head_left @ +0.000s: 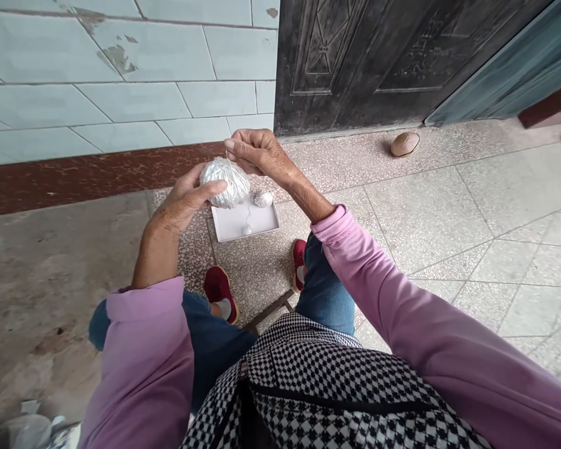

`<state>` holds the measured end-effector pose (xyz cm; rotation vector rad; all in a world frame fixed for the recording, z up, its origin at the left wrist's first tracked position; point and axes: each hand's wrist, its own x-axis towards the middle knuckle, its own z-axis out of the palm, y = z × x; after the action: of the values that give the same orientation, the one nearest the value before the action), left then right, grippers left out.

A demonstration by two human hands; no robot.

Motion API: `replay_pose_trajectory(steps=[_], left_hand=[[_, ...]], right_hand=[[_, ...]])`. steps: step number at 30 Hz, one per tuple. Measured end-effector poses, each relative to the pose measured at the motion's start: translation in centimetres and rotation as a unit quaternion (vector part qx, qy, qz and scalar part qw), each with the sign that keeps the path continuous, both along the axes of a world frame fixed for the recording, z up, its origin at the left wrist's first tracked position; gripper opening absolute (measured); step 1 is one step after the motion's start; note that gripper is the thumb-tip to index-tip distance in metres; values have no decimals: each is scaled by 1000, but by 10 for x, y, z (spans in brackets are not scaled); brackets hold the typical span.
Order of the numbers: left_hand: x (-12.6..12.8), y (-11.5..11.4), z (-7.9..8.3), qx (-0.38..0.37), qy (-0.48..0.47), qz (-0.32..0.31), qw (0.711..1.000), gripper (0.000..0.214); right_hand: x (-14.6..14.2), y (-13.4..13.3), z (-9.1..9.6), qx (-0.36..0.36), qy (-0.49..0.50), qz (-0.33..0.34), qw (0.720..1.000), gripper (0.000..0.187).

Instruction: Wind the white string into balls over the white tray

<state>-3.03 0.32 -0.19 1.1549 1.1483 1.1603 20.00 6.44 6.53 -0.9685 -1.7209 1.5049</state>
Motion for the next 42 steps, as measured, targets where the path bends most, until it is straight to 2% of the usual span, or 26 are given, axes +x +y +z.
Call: replay_pose_trajectory(steps=[5,8,11,14,19,24,28,31,34,37,42], left_hand=[[1,-11,18,16,7,-120,993,69],[-1,-13,20,28,-16,-144,989,63],[-3,-13,17,27,-36,-140,989,62],[-3,-9,13,16,-52,-109,993,70],[7,-3,19,44,-118,3,992,101],[13,0,28,66,-150,103,981,85],[3,9,12,69,-139,156,975,77],[-7,19,-4,81,-110,193,972,84],[-15,26,-14,87,-73,204,972,99],[-18,27,-17,66,-31,182,981,111],[-16,20,-17,42,51,145,987,112]], right_hand=[[-2,6,-7,6,-10,-5,1000,64],[-6,7,-12,10,-29,9,999,66],[-9,8,-15,14,-37,18,999,73],[-14,12,-21,20,-37,11,999,74],[-22,21,-35,8,-31,-7,999,65],[-24,17,-36,13,-52,52,997,62],[-25,15,-38,66,-66,90,992,68],[-22,16,-43,106,-76,103,986,69],[-17,15,-45,127,-65,110,984,69],[-12,12,-40,133,-49,109,984,67],[-7,9,-25,87,-16,71,994,57]])
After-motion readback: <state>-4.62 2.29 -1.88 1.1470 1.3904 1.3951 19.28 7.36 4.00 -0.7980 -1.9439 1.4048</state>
